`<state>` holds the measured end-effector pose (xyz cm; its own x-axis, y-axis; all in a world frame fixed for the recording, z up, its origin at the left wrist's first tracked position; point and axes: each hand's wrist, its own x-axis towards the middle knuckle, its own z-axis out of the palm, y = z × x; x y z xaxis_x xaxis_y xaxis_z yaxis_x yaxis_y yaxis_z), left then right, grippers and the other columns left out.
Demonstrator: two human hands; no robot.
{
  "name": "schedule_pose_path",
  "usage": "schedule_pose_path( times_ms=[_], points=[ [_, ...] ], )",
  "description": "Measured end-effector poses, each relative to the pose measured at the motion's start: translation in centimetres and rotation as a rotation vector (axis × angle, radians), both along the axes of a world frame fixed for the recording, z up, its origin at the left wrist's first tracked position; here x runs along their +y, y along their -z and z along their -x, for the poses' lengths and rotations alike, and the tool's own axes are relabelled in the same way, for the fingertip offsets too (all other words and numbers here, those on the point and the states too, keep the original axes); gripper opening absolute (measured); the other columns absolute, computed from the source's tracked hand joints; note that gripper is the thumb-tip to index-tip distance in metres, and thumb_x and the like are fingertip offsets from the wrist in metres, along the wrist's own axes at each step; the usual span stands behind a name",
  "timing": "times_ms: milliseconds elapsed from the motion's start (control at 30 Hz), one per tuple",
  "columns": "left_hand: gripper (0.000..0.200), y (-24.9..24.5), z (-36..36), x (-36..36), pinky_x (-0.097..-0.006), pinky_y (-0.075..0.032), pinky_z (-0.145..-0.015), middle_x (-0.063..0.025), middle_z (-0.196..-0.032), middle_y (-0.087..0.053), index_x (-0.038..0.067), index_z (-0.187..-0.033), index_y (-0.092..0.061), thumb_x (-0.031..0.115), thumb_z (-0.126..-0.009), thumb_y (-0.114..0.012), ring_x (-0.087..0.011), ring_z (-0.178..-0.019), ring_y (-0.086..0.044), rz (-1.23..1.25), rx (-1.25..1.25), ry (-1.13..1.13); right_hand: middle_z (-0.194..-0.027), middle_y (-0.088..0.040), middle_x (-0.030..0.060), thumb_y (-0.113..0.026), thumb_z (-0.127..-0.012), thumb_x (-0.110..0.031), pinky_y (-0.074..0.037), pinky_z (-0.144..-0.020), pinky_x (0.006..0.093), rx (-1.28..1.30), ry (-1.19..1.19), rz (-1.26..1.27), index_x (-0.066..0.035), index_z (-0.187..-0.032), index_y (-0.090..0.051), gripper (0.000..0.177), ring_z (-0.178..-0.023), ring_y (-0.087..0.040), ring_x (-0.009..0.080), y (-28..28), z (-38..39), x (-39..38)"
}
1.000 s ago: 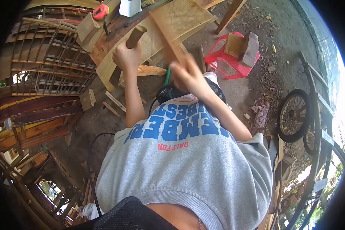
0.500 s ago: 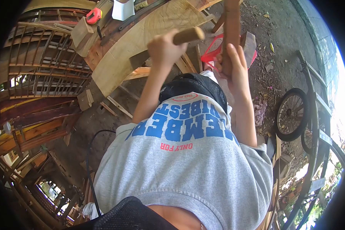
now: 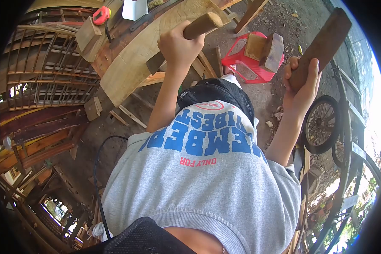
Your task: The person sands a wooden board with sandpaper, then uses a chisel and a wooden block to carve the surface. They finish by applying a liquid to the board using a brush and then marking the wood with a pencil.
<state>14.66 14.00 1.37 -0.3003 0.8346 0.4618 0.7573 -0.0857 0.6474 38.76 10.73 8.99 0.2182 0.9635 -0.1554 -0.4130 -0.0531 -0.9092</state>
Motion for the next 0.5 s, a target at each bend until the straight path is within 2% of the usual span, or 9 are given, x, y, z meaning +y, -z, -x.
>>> schedule_pose_path(
  times_ms=[67,133,200,267,333,367,467,500],
  points=[
    [0.013,0.1,0.0,0.0,-0.0367,-0.044,-0.047,-0.0071,-0.051,-0.056,0.013,-0.061,-0.062,0.023,-0.064,-0.069,-0.0304,-0.048,-0.057,-0.006,0.0,-0.005,-0.075,-0.053,0.0068,-0.053,-0.092,-0.035,-0.036,-0.045,0.0196,-0.076,0.093,0.027,-0.01,-0.099,-0.043,0.027,-0.058,-0.05,0.0128,0.2,2.9,-1.4],
    [0.013,0.2,-0.1,0.2,-0.0363,-0.043,-0.046,-0.0068,-0.05,-0.056,0.013,-0.061,-0.061,0.023,-0.064,-0.069,-0.0302,-0.047,-0.056,-0.017,0.0,-0.012,-0.082,-0.053,0.0069,-0.051,-0.094,-0.031,-0.036,-0.048,0.0195,-0.21,-0.026,0.074,-0.008,-0.106,-0.045,0.027,-0.062,-0.049,0.0102,1.5,5.4,-3.4],
    [0.015,0.3,0.1,0.2,-0.0364,-0.043,-0.046,-0.0068,-0.05,-0.055,0.012,-0.059,-0.06,0.023,-0.064,-0.068,-0.03,-0.047,-0.056,-0.051,0.02,-0.023,-0.081,-0.054,0.0067,-0.052,-0.093,-0.029,-0.039,-0.05,0.0205,-0.276,-0.485,0.198,-0.008,-0.109,-0.045,0.027,-0.061,-0.05,0.0093,0.7,5.4,-4.5],
    [0.015,-0.2,0.5,0.1,-0.0365,-0.043,-0.047,-0.0068,-0.049,-0.055,0.012,-0.059,-0.06,0.023,-0.064,-0.068,-0.03,-0.047,-0.056,-0.054,-0.006,-0.024,-0.075,-0.052,0.0052,-0.048,-0.095,-0.032,-0.038,-0.049,0.0205,-0.469,-0.304,0.158,-0.007,-0.108,-0.045,0.028,-0.058,-0.049,0.0096,0.4,5.1,-4.0],
    [0.015,-0.3,0.7,-0.1,-0.0366,-0.043,-0.047,-0.0068,-0.049,-0.055,0.012,-0.059,-0.06,0.023,-0.064,-0.068,-0.0301,-0.047,-0.056,-0.056,-0.035,-0.031,-0.075,-0.054,0.0056,-0.051,-0.093,-0.032,-0.038,-0.047,0.0216,-0.243,-0.212,0.07,-0.01,-0.108,-0.044,0.027,-0.056,-0.052,0.0117,0.4,3.5,-2.8],
    [0.014,-0.3,0.7,-0.1,-0.0365,-0.043,-0.047,-0.0068,-0.049,-0.055,0.012,-0.059,-0.061,0.023,-0.064,-0.068,-0.0301,-0.047,-0.056,-0.055,-0.035,-0.026,-0.074,-0.054,0.0067,-0.049,-0.094,-0.034,-0.039,-0.047,0.0231,-0.16,-0.151,-0.004,-0.011,-0.101,-0.043,0.025,-0.054,-0.052,0.0132,-0.1,4.0,-2.2],
    [0.014,-0.1,0.6,0.0,-0.036,-0.043,-0.047,-0.0068,-0.049,-0.055,0.013,-0.06,-0.061,0.024,-0.064,-0.068,-0.0302,-0.047,-0.056,-0.074,-0.022,-0.021,-0.075,-0.051,0.0066,-0.049,-0.094,-0.038,-0.037,-0.045,0.0237,-0.173,-0.154,0.082,-0.008,-0.106,-0.043,0.033,-0.056,-0.049,0.0126,1.3,6.0,-3.0],
    [0.013,0.0,0.6,0.1,-0.0357,-0.044,-0.047,-0.0068,-0.049,-0.055,0.013,-0.06,-0.062,0.024,-0.064,-0.068,-0.0302,-0.047,-0.056,-0.092,-0.007,-0.015,-0.075,-0.051,0.0065,-0.049,-0.094,-0.038,-0.038,-0.046,0.0241,-0.312,-0.341,0.16,-0.007,-0.106,-0.045,0.034,-0.057,-0.05,0.0127,1.1,6.1,-3.5]
  ],
)
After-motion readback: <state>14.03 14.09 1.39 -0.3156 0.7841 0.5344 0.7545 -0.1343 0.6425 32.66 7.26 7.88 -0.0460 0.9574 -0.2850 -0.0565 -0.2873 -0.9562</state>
